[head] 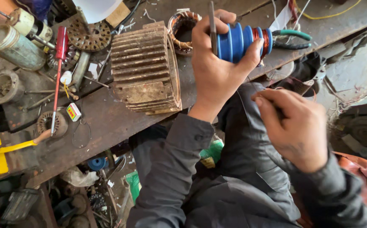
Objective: The person winds copper wire around a blue plastic bobbin using a metal tool to guide the wire. They use pliers to cut the wire and tie it off with a white string.
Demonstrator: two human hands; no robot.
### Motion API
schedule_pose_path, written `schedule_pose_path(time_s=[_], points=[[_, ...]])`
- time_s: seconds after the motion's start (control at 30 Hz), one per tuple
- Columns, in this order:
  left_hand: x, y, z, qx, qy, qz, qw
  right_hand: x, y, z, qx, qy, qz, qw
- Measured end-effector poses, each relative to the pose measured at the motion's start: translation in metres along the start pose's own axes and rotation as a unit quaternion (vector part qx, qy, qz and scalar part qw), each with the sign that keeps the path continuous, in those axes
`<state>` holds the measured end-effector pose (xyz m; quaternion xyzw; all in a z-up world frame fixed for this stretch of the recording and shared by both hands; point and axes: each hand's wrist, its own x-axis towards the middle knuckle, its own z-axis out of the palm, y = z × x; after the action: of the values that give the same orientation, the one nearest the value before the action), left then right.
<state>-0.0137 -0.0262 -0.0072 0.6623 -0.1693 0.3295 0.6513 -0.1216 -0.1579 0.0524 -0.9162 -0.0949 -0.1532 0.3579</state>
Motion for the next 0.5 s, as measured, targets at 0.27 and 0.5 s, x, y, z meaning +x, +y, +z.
schedule_pose_path(time_s=[0.27, 0.5], points=[[-0.010, 0.016, -0.001, 0.046, -0.036, 0.003, 0.998, 0.063, -0.001, -0.050, -0.148, 0.035, -0.211, 0.966], [-0.017, 0.016, -0.004, 0.020, -0.080, 0.038, 0.996, 0.092, 0.071, -0.012, 0.082, -0.010, -0.122, 0.989]])
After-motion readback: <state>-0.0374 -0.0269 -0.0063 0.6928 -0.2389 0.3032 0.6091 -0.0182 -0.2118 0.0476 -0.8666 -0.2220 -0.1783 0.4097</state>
